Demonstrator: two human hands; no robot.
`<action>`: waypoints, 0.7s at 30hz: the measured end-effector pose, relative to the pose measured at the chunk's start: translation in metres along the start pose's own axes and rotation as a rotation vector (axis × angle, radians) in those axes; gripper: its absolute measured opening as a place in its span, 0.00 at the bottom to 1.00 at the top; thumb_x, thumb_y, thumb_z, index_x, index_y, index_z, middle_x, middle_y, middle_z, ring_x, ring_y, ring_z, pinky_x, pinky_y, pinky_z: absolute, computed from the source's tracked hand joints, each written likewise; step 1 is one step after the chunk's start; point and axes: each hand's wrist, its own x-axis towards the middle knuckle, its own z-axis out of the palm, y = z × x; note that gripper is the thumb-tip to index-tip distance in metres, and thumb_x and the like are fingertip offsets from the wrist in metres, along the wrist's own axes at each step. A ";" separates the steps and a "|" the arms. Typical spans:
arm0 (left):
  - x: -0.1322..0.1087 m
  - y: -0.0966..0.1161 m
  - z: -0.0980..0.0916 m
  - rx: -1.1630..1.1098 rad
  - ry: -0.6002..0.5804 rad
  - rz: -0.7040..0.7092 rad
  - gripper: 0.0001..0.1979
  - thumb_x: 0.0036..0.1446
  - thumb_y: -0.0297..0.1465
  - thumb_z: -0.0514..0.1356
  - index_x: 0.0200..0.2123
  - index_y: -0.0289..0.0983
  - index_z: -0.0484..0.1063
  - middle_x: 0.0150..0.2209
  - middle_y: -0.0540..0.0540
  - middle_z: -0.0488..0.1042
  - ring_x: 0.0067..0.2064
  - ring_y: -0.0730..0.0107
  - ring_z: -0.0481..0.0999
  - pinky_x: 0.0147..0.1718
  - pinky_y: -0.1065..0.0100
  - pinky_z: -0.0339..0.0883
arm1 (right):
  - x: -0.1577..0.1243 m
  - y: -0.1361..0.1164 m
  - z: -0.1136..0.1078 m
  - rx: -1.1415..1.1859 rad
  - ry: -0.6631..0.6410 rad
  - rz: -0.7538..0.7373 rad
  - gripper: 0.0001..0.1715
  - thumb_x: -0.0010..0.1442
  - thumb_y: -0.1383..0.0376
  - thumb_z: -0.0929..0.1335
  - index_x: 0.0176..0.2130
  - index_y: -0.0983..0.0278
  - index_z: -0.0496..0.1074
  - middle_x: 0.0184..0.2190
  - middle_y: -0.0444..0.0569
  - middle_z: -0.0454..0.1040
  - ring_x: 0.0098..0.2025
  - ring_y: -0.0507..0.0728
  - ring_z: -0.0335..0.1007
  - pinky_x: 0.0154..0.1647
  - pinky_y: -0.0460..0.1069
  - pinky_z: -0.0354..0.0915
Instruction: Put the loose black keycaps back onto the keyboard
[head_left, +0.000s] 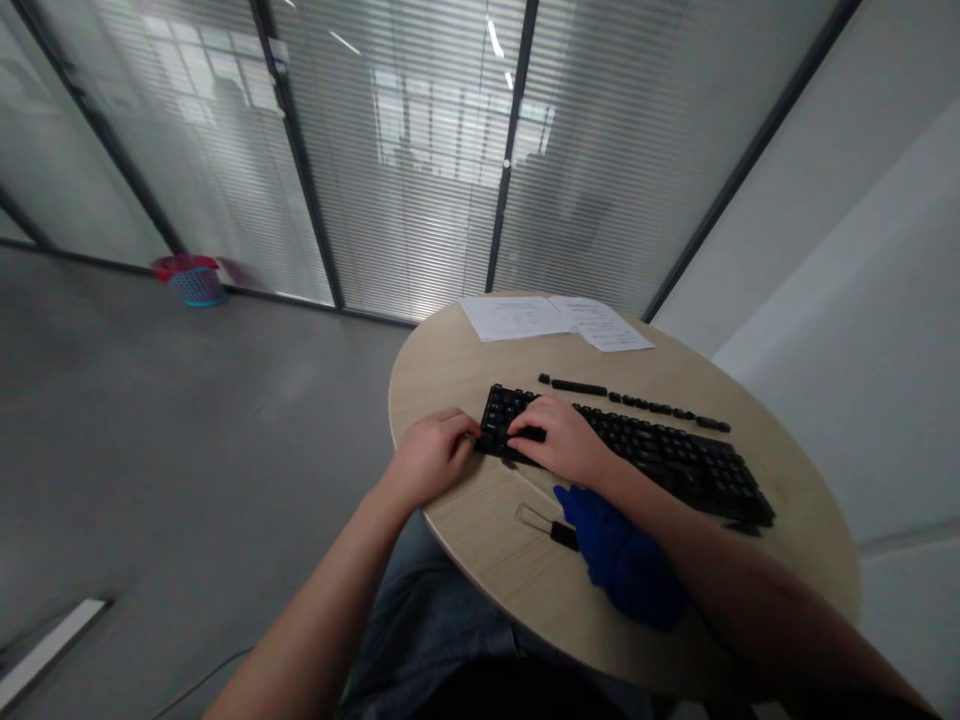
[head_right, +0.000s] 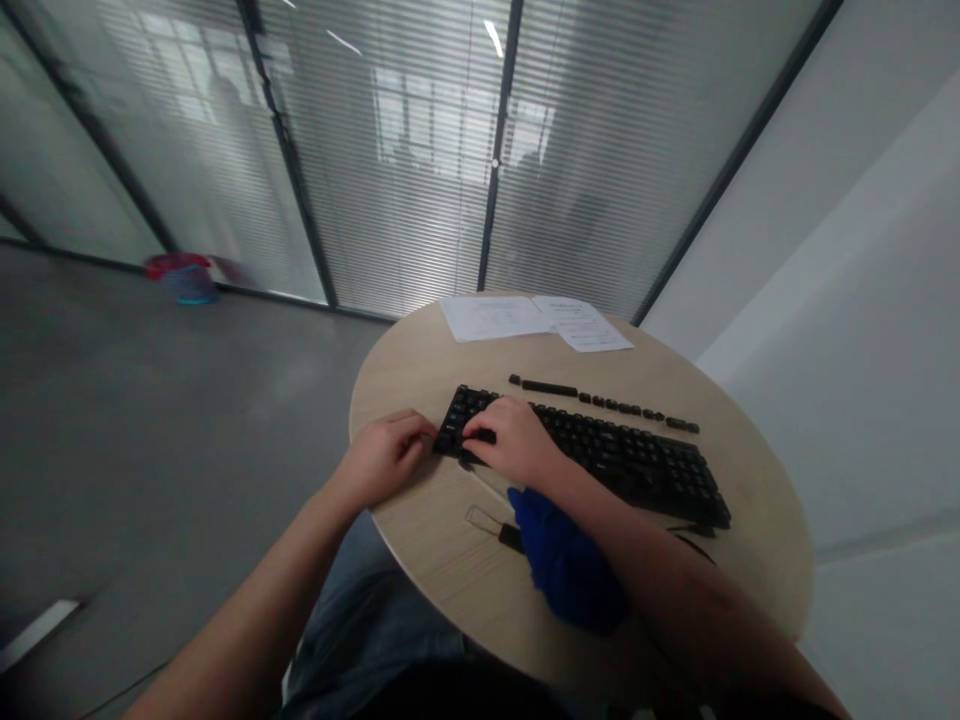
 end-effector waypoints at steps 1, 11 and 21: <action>0.000 0.000 0.000 0.001 0.002 -0.006 0.12 0.58 0.23 0.55 0.37 0.39 0.77 0.37 0.46 0.78 0.38 0.65 0.77 0.38 0.65 0.68 | 0.000 0.001 0.002 -0.009 -0.002 -0.006 0.06 0.54 0.69 0.78 0.35 0.60 0.81 0.34 0.47 0.82 0.41 0.59 0.75 0.48 0.55 0.65; 0.000 0.001 -0.001 0.009 -0.010 -0.016 0.11 0.57 0.21 0.55 0.35 0.39 0.77 0.35 0.47 0.78 0.38 0.65 0.77 0.38 0.66 0.67 | -0.004 -0.003 0.015 -0.090 -0.003 -0.113 0.04 0.58 0.67 0.77 0.36 0.59 0.82 0.35 0.45 0.84 0.42 0.59 0.74 0.52 0.57 0.61; 0.000 0.002 -0.003 -0.004 -0.007 -0.025 0.11 0.58 0.23 0.55 0.35 0.39 0.78 0.35 0.47 0.78 0.38 0.65 0.76 0.38 0.66 0.68 | -0.005 -0.006 0.014 -0.097 -0.002 -0.103 0.03 0.60 0.68 0.75 0.36 0.60 0.82 0.36 0.45 0.84 0.40 0.58 0.73 0.50 0.56 0.61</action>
